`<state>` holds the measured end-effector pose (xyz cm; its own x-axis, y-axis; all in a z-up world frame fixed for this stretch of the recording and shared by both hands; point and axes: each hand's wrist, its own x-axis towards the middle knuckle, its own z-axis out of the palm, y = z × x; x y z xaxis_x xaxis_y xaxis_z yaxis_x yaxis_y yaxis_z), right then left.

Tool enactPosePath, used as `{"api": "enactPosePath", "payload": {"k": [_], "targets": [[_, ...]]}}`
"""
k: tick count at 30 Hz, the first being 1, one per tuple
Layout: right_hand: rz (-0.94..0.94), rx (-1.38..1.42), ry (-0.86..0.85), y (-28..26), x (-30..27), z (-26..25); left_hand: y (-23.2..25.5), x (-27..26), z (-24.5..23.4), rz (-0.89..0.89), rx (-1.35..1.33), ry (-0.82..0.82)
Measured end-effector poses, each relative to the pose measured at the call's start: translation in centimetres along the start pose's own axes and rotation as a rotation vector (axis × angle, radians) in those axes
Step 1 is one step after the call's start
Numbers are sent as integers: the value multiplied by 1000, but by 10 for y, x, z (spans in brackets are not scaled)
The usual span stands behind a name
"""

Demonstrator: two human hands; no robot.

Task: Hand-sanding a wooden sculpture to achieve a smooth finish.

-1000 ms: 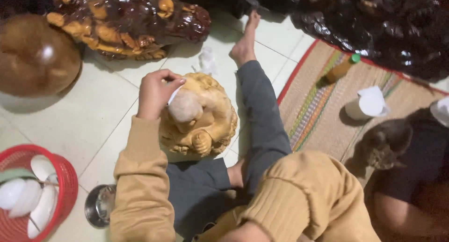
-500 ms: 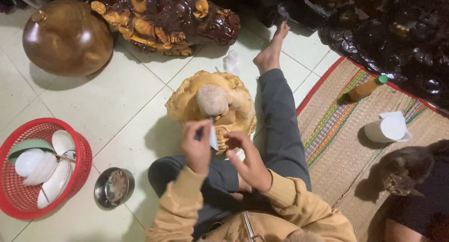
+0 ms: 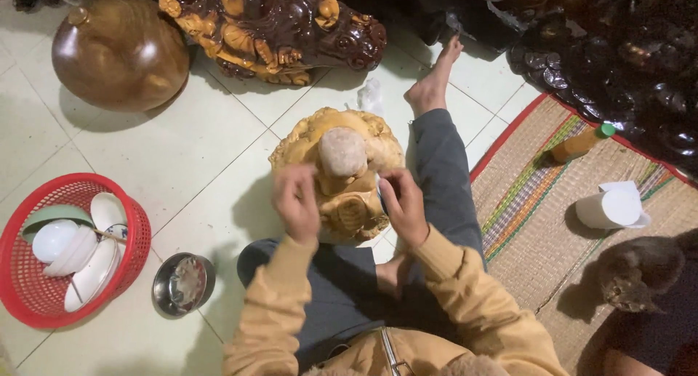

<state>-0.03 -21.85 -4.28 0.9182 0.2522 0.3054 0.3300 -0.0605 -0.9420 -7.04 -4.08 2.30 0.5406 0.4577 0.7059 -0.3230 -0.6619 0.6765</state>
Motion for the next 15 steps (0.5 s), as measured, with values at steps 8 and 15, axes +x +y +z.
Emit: {"api": "enactPosePath", "payload": {"k": [8,15], "targets": [[-544,-330,-86,-29,70,13,-86,47,20,-202,418,-339],[-694,-273,-199,-31,81,6,-104,35,10,-77,438,-331]]}}
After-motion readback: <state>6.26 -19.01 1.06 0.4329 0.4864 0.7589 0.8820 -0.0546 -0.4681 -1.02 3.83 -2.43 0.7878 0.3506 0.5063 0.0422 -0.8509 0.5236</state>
